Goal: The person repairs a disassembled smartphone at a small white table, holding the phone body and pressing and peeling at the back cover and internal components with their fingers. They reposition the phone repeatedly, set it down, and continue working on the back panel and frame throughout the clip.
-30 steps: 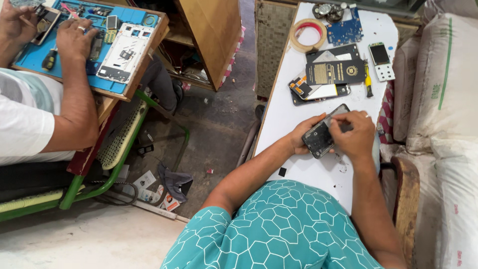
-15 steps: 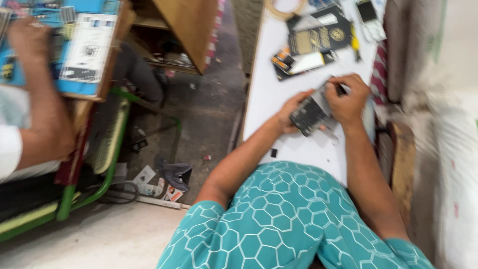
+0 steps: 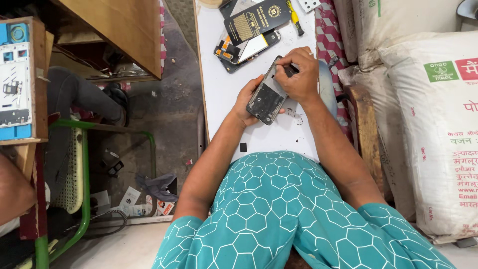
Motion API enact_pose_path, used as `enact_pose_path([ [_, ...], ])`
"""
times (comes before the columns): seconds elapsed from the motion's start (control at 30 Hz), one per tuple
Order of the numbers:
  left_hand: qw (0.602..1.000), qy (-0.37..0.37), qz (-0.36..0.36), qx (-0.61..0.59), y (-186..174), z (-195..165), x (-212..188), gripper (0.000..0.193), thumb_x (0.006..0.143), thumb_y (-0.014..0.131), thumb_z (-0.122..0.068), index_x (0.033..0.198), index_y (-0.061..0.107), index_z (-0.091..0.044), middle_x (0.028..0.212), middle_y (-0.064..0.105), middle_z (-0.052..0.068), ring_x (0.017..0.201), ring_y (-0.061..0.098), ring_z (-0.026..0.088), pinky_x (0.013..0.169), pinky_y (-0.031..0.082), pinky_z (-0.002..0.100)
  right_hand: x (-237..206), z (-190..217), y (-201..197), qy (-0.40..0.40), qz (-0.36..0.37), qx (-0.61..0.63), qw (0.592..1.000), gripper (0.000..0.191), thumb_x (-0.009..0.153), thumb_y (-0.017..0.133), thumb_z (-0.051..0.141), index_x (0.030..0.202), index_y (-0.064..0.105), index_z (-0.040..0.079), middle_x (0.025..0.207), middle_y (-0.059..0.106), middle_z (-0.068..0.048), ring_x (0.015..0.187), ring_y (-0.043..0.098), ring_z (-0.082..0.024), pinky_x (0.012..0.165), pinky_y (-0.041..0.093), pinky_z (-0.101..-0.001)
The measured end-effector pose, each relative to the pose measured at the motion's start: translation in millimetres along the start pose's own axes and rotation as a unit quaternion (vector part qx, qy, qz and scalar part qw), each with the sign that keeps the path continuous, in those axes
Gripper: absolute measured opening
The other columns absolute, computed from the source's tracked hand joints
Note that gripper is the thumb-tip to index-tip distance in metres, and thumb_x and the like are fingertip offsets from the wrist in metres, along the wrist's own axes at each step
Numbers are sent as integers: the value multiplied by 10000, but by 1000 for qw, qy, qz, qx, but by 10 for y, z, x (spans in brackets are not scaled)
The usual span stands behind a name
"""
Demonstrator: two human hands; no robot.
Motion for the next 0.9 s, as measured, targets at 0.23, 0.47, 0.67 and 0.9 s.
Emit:
enact_pose_path([
  [0.23, 1000, 10, 6, 4, 42, -17, -11, 452, 1086, 401, -421, 1335, 568, -84, 1112, 711, 163, 946, 756, 273, 784, 654, 544, -3, -27, 17, -3, 8, -1, 1000, 83, 779, 760, 15, 843, 718, 47, 886, 696, -74, 924, 629, -235, 830, 516, -355],
  [0.47, 1000, 19, 14, 15, 98, -42, -27, 444, 1090, 387, -404, 1354, 547, -86, 1121, 704, 170, 948, 756, 267, 763, 660, 517, -4, -27, 18, 1, 13, -7, 1000, 77, 792, 765, 16, 831, 709, 52, 858, 692, -66, 899, 628, -227, 820, 512, -361],
  [0.67, 998, 17, -28, 49, 36, -18, -4, 450, 1074, 406, -416, 1337, 547, -80, 1096, 698, 178, 942, 757, 264, 740, 671, 499, 7, -75, 21, 4, 18, -27, 999, 111, 782, 796, 58, 799, 686, 49, 814, 679, -64, 864, 621, -243, 784, 498, -367],
  [0.9, 998, 25, -16, 47, 18, -16, 13, 459, 1073, 415, -423, 1333, 541, -65, 1102, 698, 188, 948, 756, 270, 739, 671, 498, -2, -220, 85, 23, 33, -31, 999, 99, 808, 790, 70, 811, 697, 37, 790, 671, -64, 830, 624, -226, 740, 509, -365],
])
Point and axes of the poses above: each hand's wrist, its own x-axis towards the middle knuckle, its own y-axis out of the palm, z = x × y, the point moved 10 cm from there along x, towards the middle knuckle
